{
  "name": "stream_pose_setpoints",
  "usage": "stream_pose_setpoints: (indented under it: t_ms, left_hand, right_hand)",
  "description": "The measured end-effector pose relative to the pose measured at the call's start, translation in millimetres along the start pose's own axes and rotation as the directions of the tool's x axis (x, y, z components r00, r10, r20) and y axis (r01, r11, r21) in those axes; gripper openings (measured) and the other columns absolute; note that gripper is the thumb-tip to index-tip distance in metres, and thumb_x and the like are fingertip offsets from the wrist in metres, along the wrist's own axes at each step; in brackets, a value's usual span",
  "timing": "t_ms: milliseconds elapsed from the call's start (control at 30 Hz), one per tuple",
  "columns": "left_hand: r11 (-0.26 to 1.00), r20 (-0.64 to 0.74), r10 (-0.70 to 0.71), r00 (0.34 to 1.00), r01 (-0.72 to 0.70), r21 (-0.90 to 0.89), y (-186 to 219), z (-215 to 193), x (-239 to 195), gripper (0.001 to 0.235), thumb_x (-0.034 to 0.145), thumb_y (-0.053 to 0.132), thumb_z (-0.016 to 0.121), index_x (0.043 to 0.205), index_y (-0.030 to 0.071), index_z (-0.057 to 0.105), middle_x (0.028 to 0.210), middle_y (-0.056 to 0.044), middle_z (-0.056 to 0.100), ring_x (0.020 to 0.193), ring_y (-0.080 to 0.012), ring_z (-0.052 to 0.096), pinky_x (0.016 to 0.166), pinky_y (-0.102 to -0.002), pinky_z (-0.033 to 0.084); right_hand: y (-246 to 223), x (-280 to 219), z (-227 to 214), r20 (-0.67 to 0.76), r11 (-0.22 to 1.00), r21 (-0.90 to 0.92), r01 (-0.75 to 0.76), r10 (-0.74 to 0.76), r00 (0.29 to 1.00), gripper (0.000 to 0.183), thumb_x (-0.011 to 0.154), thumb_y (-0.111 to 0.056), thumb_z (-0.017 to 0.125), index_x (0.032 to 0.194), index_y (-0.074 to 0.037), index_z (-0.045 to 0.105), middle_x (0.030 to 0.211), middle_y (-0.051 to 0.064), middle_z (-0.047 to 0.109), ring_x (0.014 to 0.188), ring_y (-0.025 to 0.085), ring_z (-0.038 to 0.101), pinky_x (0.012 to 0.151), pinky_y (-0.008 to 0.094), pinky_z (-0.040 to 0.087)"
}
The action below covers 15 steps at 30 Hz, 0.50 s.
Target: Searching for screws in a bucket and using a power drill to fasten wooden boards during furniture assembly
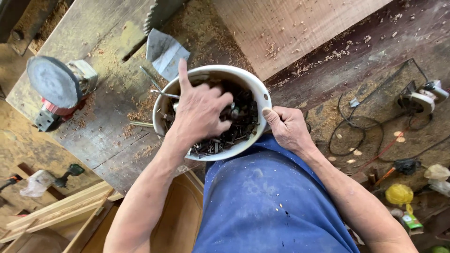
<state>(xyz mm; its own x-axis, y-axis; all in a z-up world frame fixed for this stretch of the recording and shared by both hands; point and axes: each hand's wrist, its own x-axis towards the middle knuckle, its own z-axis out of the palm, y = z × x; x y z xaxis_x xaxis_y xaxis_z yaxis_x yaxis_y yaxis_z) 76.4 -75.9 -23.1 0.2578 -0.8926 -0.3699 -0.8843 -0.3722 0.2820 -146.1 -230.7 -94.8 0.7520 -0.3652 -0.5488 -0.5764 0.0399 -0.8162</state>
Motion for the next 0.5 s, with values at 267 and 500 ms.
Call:
stream_pose_setpoints:
  t_ms: [267,500]
  left_hand:
    - [0.977,-0.282,0.180,0.943,-0.203,-0.058,1,14,-34,0.015,0.089,0.031,0.068,0.094,0.018,0.063,0.105,-0.002,0.063,0.108,-0.0243,0.060,0.115,-0.083,0.014]
    - [0.997,-0.416,-0.077,0.906,0.077,-0.017,-7,22,-39,0.009,0.093,0.025,0.072,0.100,0.018,0.072,0.108,-0.003,0.067,0.114,-0.0253,0.057,0.119,-0.072,0.020]
  right_hand:
    - [-11,3,-6,0.021,0.998,0.065,-0.020,0.019,1.000,0.048,0.105,-0.027,0.062,0.060,-0.011,0.058,0.047,0.001,0.045,0.058,0.007,0.042,0.051,0.026,0.039]
    - [-25,5,-9,0.039,0.995,0.092,-0.050,0.047,0.998,0.050,0.104,-0.025,0.064,0.057,-0.013,0.054,0.044,-0.002,0.039,0.054,0.007,0.037,0.048,0.024,0.035]
